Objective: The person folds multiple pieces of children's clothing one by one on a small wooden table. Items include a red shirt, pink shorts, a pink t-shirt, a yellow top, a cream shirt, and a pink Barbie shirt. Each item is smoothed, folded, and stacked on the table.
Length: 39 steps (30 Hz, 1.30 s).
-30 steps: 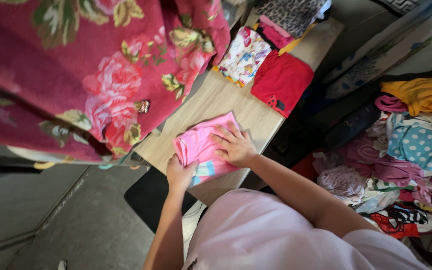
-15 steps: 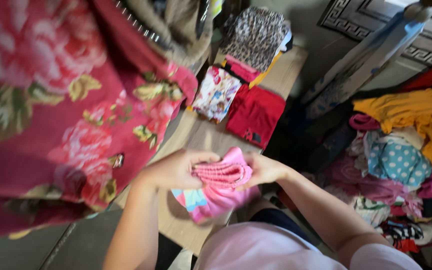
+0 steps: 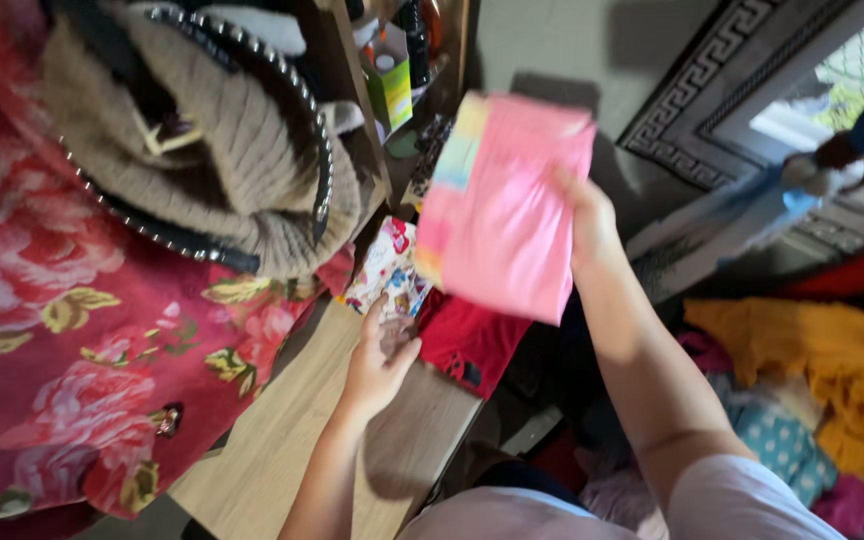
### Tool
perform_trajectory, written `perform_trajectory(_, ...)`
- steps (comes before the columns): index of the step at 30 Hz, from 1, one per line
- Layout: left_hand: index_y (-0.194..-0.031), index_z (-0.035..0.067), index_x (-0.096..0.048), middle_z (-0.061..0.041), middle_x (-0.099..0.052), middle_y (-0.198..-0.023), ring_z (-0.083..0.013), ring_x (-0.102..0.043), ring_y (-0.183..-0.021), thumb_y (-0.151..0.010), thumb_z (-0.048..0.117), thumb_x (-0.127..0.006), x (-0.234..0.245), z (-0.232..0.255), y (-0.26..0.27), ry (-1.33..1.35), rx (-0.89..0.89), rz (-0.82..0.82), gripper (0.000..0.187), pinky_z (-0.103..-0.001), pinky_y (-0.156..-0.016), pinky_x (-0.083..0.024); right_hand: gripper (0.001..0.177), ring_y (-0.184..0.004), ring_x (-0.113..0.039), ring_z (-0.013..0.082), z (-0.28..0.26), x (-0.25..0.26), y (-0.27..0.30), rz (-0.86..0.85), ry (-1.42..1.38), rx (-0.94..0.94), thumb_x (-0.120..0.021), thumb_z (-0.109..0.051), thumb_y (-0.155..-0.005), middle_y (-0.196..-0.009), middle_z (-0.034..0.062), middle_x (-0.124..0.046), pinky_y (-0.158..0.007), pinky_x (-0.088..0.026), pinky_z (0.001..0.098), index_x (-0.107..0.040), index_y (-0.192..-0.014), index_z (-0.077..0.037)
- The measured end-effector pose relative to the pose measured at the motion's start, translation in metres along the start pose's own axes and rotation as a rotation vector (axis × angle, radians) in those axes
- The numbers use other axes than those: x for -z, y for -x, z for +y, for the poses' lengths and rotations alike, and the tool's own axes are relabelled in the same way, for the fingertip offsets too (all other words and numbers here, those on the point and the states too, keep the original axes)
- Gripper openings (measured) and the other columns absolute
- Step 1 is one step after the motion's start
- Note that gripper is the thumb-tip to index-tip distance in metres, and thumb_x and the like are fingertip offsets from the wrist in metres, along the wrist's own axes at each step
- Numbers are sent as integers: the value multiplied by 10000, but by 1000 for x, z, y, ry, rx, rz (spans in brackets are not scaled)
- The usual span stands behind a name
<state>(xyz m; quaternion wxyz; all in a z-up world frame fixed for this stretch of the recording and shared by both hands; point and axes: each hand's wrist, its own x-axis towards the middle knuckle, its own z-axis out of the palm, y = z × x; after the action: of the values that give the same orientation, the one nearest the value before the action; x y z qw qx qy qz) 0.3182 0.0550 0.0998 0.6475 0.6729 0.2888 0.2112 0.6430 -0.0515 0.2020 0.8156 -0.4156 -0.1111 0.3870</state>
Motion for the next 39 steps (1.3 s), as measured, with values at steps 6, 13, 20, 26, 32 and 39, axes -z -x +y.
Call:
perform_trajectory(6,-1552,173,-328,-71,-715,-1204,-123,-674,-926,-900,102,-725,3,-20,-3,-72,66,28,767,-292,-812,-554,418,-1179,-688,283,14,38,-125,-27,-118,-153,-600,-324,-1001,-1270,114,-713,-1063,-540,475,-610,-1328,-63)
perform_trajectory(13,-1478,170,-420,-71,-715,-1159,-129,-707,-919,-888,113,-740,1,-36,13,-170,224,-17,673,-312,-774,-596,487,-1178,-689,296,48,93,-182,-16,-202,-400,-508,-461,-1007,-1240,110,-732,-1069,-504,532,-629,-1300,-91)
perform_trajectory(20,-1470,139,-435,-83,-715,-1145,-141,-702,-904,-887,117,-734,-13,-36,13,-136,166,-46,655,-306,-793,-594,335,-949,-646,266,99,144,-205,200,-148,-385,-555,-375,-1037,-1036,81,-693,-910,-514,476,-630,-1187,-85)
perform_trajectory(26,-1460,112,-453,-77,-743,-1118,-121,-720,-908,-898,156,-730,-28,-53,19,-182,195,-178,627,-292,-835,-580,188,-481,-521,175,124,197,-144,55,-260,-306,-565,-271,-1078,-617,8,-556,-515,-461,343,-575,-1018,-93)
perform_trajectory(32,-1460,107,-471,-71,-703,-1147,-126,-699,-928,-904,153,-732,-51,-117,56,-146,248,-446,616,-313,-810,-577,250,-787,-711,246,169,188,85,335,-124,-455,-517,-331,-987,-914,81,-767,-637,-540,326,-656,-1095,-152)
perform_trajectory(39,-1460,101,-483,-72,-724,-1140,-149,-667,-870,-897,140,-717,-70,-173,122,-125,389,-678,610,-303,-773,-563,160,-827,-702,237,244,208,331,595,-268,-636,-603,-289,-985,-917,67,-755,-726,-545,369,-673,-1084,-185)
